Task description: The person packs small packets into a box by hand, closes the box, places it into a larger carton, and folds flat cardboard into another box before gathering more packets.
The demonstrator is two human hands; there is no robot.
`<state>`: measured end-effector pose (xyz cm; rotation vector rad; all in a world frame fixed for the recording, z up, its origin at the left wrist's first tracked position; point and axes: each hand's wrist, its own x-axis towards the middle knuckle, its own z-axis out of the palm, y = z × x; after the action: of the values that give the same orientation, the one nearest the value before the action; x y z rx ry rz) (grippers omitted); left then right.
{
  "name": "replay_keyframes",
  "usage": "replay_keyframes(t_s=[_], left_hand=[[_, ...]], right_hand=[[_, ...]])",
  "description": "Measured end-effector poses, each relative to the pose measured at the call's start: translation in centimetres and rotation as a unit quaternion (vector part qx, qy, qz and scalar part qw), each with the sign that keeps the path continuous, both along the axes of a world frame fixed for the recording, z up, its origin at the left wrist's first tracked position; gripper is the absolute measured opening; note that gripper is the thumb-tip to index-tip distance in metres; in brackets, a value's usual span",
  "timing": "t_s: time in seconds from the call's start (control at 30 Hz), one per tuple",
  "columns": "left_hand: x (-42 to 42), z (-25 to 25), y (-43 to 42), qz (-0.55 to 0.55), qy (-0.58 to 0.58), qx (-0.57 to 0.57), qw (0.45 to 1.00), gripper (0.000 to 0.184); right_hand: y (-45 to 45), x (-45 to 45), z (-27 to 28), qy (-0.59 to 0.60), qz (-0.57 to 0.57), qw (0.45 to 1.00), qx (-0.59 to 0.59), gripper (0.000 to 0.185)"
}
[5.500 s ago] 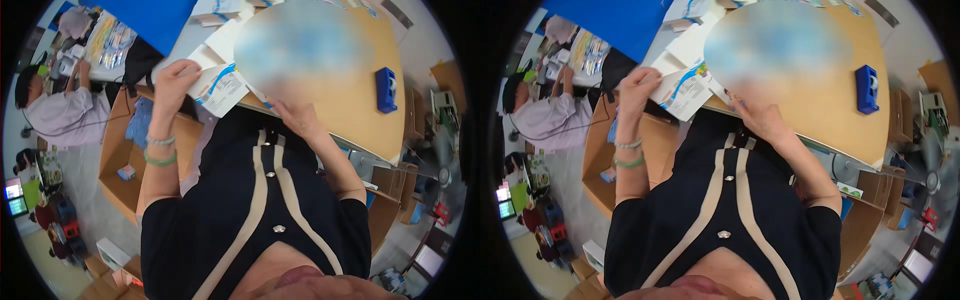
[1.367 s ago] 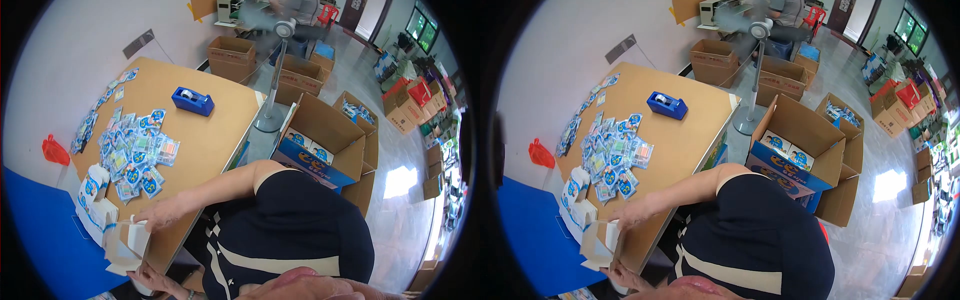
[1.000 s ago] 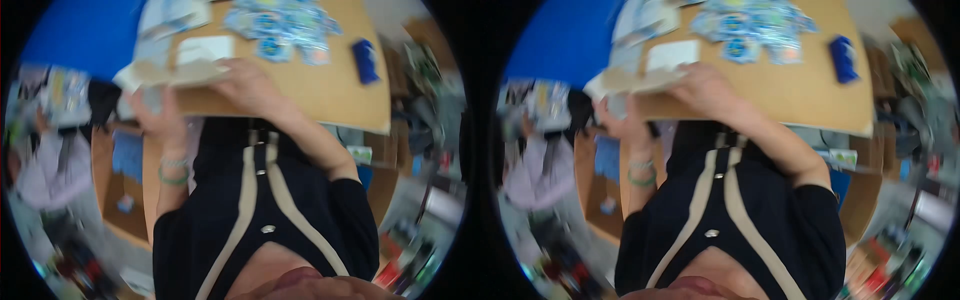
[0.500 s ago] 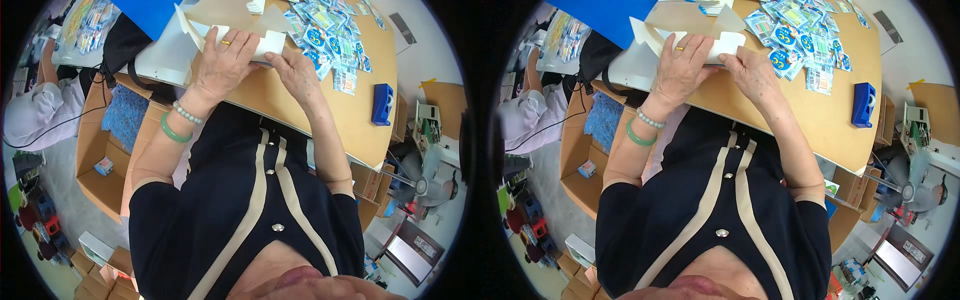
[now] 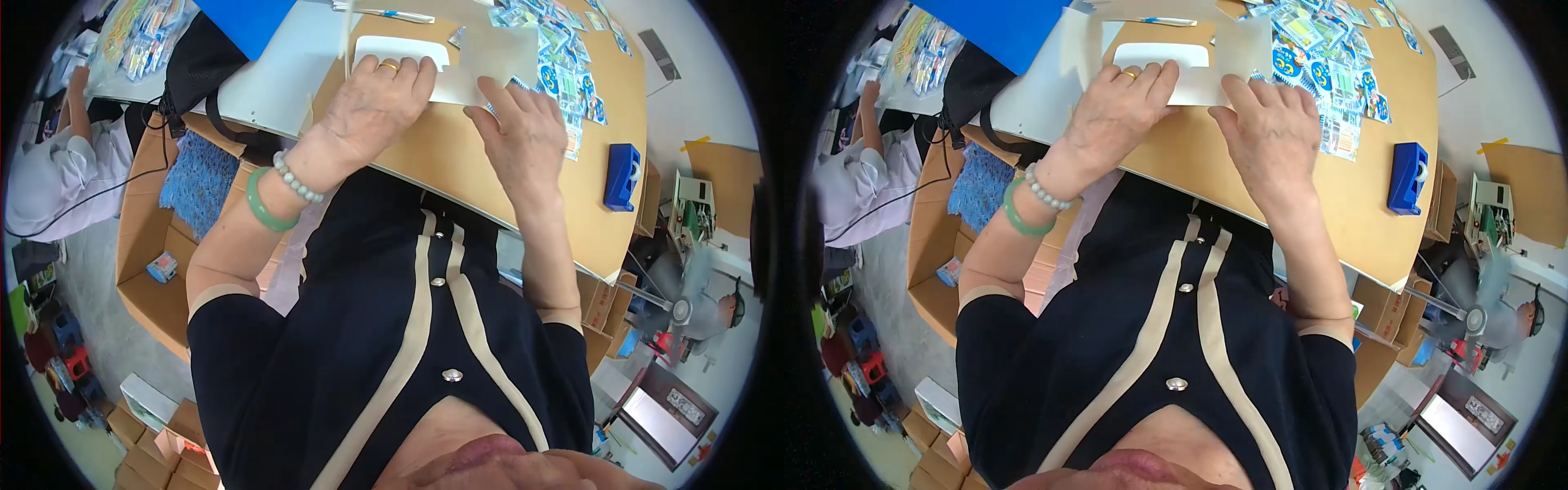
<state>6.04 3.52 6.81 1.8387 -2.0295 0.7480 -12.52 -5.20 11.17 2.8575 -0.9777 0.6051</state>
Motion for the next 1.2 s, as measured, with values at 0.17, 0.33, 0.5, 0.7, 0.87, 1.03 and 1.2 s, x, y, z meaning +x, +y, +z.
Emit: replay_keyframes(t_s=[0.17, 0.33, 0.5, 0.7, 0.87, 1.03, 1.2], left_hand=[[-1.9, 2.7, 1.2, -0.109, 0.144, 0.070, 0.981, 0.015], [-2.1, -0.7, 0.1, -0.165, 0.099, -0.002, 0.981, 0.014], [-1.7, -1.2, 0.4, -0.155, 0.068, 0.020, 0.985, 0.015], [-1.6, -0.4, -0.1, -0.172, 0.083, 0.027, 0.981, 0.015], [-1.4, 0.1, -0.2, -0.188, 0.082, 0.033, 0.978, 0.018], [-1.6, 1.9, 2.5, -0.193, 0.125, 0.021, 0.973, 0.016], [0.9, 1.0, 3.1, 0.019, 0.387, -0.253, 0.886, 0.023]], right_hand=[[0.5, -1.8, 1.9, -0.033, 0.078, 0.990, -0.110, 0.024], [-1.1, -3.1, -2.3, 0.017, 0.115, 0.992, -0.055, 0.024], [-1.7, -4.9, -3.4, -0.167, 0.206, 0.949, 0.171, 0.029], [-2.7, -4.1, -2.8, -0.466, 0.075, 0.774, 0.422, 0.039], [-3.1, 0.6, -4.2, -0.355, 0.018, 0.829, 0.432, 0.046], [-4.4, 1.4, -6.0, -0.346, -0.037, 0.800, 0.489, 0.047], [-4.2, 1.1, -5.1, -0.377, 0.000, 0.746, 0.549, 0.049]])
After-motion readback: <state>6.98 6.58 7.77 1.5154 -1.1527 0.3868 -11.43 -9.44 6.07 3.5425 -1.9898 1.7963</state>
